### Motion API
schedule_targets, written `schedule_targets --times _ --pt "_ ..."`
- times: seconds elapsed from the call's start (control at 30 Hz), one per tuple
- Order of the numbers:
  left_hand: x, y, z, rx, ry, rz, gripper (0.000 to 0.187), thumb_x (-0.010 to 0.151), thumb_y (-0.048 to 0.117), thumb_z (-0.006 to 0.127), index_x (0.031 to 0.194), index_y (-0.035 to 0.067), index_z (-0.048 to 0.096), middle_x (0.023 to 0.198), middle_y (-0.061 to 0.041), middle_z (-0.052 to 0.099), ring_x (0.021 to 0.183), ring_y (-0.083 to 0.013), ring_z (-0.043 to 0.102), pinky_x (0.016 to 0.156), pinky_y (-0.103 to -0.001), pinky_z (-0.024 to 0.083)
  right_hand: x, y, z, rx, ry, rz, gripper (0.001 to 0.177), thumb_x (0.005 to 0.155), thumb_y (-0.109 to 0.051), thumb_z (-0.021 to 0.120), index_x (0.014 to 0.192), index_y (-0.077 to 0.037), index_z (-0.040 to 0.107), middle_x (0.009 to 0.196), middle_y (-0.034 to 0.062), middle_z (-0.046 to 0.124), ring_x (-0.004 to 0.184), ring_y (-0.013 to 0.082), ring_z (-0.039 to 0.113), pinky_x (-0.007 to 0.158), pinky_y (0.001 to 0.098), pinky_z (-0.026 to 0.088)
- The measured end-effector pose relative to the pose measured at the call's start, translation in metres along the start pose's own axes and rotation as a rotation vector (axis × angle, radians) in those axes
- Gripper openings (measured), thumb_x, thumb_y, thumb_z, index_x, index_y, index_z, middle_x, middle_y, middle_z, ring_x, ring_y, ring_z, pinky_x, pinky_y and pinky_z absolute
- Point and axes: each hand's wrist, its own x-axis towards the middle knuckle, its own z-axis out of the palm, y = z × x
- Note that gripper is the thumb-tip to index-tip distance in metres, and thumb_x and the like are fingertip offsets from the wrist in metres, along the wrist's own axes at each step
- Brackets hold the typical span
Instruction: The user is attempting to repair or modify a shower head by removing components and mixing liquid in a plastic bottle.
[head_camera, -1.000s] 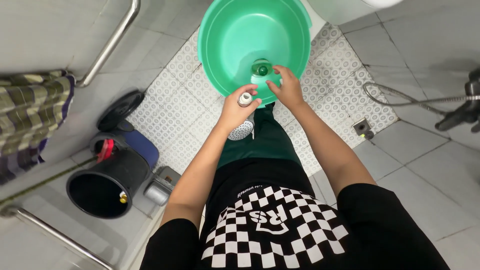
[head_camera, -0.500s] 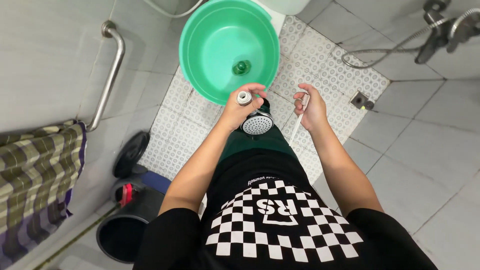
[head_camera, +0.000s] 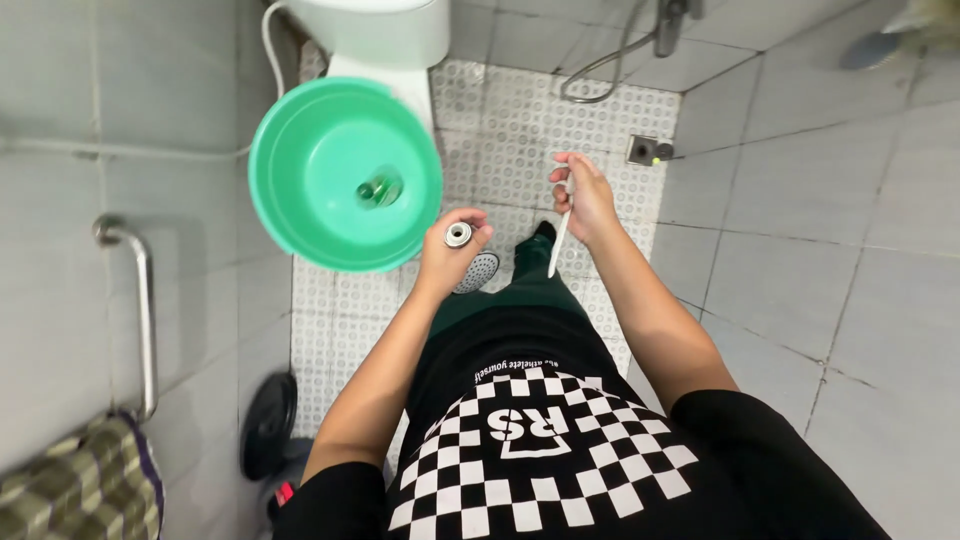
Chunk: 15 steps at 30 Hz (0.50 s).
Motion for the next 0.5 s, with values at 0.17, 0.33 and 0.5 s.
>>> schedule_targets --times 0.17,0.33,0.5 --pt "0.048 -0.014 0.074 0.052 -0.005 -0.033 0.024 0.090 0.015 0.081 0.110 0.004 0.071 0.097 -0.002 0.075 0.090 -0.0089 0.069 0.081 -0.026 0.056 0.077 -0.061 -0.099 -0.126 0.119 -0.183 0.023 0.106 -0.032 0.052 0.114 -0.012 0.061 0.084 0.0035 0.061 0.055 0.0092 0.046 0.045 0.0240 0.033" --pt "0.100 -0.024 0.159 0.082 -0.006 -0.116 0.022 0.090 0.015 0.081 0.108 0.005 0.072 0.095 -0.003 0.075 0.089 -0.0090 0.068 0.079 -0.026 0.056 0.160 -0.117 -0.161 -0.222 0.178 -0.258 0.025 0.106 -0.034 0.054 0.116 -0.011 0.061 0.086 0.0042 0.062 0.053 0.0076 0.045 0.044 0.0239 0.033" --pt "0.126 -0.012 0.214 0.044 -0.065 -0.189 0.022 0.091 0.015 0.079 0.108 0.004 0.072 0.092 -0.003 0.076 0.086 -0.0091 0.070 0.076 -0.025 0.056 0.206 -0.159 -0.167 -0.215 0.223 -0.205 0.031 0.104 -0.039 0.056 0.113 -0.011 0.062 0.085 0.0041 0.065 0.051 0.0076 0.047 0.043 0.0239 0.033"
